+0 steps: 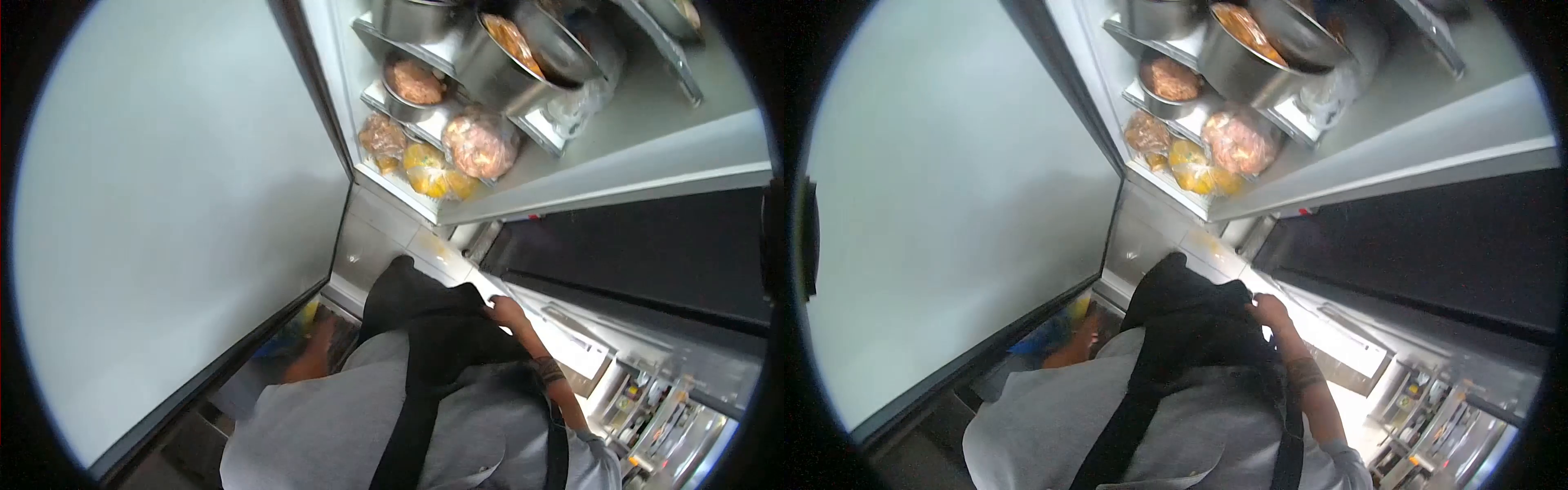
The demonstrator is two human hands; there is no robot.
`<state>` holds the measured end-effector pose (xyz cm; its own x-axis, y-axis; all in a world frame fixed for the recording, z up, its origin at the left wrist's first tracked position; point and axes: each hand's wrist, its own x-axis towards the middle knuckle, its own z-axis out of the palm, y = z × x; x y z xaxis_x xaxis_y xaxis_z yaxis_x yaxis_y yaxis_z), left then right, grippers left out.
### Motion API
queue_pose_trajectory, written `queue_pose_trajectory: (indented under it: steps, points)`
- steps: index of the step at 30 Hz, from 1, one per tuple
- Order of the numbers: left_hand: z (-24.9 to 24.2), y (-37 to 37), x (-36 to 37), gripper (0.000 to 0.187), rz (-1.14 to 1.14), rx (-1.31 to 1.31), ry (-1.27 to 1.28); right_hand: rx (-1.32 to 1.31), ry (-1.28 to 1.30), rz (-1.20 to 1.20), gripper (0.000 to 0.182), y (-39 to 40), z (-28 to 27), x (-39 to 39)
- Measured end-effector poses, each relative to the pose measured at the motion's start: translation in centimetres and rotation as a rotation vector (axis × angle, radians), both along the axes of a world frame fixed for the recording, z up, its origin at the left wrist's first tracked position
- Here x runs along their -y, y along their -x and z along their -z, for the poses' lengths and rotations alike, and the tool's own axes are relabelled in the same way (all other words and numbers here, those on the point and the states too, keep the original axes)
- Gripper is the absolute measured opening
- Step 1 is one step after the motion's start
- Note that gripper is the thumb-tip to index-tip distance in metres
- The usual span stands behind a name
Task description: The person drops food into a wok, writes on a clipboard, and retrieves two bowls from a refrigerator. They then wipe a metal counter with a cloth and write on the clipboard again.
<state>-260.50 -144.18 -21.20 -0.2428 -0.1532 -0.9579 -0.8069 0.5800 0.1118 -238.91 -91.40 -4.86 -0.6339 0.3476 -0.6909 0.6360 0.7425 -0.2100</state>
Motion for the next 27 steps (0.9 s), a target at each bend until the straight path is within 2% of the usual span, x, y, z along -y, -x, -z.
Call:
queue_pose_trajectory:
  steps: [1,2,3,4,6,7,9,10,12,15,16,20,24,27]
  points:
    - [1.8,-0.4,3.0,0.074,-0.193,-0.327,0.069,0.022,0.076,0.168,0.045,-5.0,1.7,-0.5]
    - [1.9,0.3,4.9,0.072,-0.296,-0.492,0.110,0.037,0.140,0.340,0.044,-10.1,3.6,-1.1]
    - [2.0,0.9,6.7,0.071,-0.379,-0.662,0.143,0.164,0.149,0.440,0.040,-13.7,4.6,-1.8]
    - [0.7,2.4,8.3,0.061,-0.380,-0.727,-0.159,0.373,0.127,0.496,0.037,-17.0,4.6,-2.3]
    - [-3.1,4.3,8.1,0.051,-0.352,-0.788,-0.466,0.570,0.138,0.622,0.035,-21.9,4.4,-2.8]
    - [-5.9,4.6,6.4,0.042,-0.109,-0.623,-0.194,0.406,0.173,0.783,0.032,-23.4,4.7,-2.6]
    - [-6.3,5.6,5.5,0.031,0.143,-0.436,0.027,0.053,0.282,1.073,0.029,-26.1,5.0,-2.2]
    - [-3.2,5.6,7.7,0.028,0.168,-0.416,-0.033,-0.045,0.328,1.261,0.030,-25.9,4.2,-1.1]
    - [-4.3,5.7,4.9,0.029,0.370,-0.382,0.002,-0.022,0.407,1.311,0.033,-28.0,5.6,0.7]
    - [-5.9,5.6,-1.7,0.030,0.625,-0.365,-0.018,-0.099,0.519,1.115,0.037,-34.9,11.0,5.3]
    - [-6.1,5.8,-4.7,0.030,0.716,-0.372,-0.031,0.068,0.569,1.374,0.041,-34.5,8.9,6.9]
    - [-7.5,4.1,-17.9,0.032,1.093,-0.399,-0.063,0.131,0.711,1.655,0.052,-42.9,14.0,14.5]
    - [-9.4,-1.8,-34.4,0.033,1.556,-0.493,-0.177,0.045,0.778,1.903,0.050,-50.0,16.3,21.1]
    - [-9.9,-11.1,-46.5,0.034,2.006,-0.544,-0.354,-0.089,0.731,2.099,0.045,-53.1,15.8,24.5]
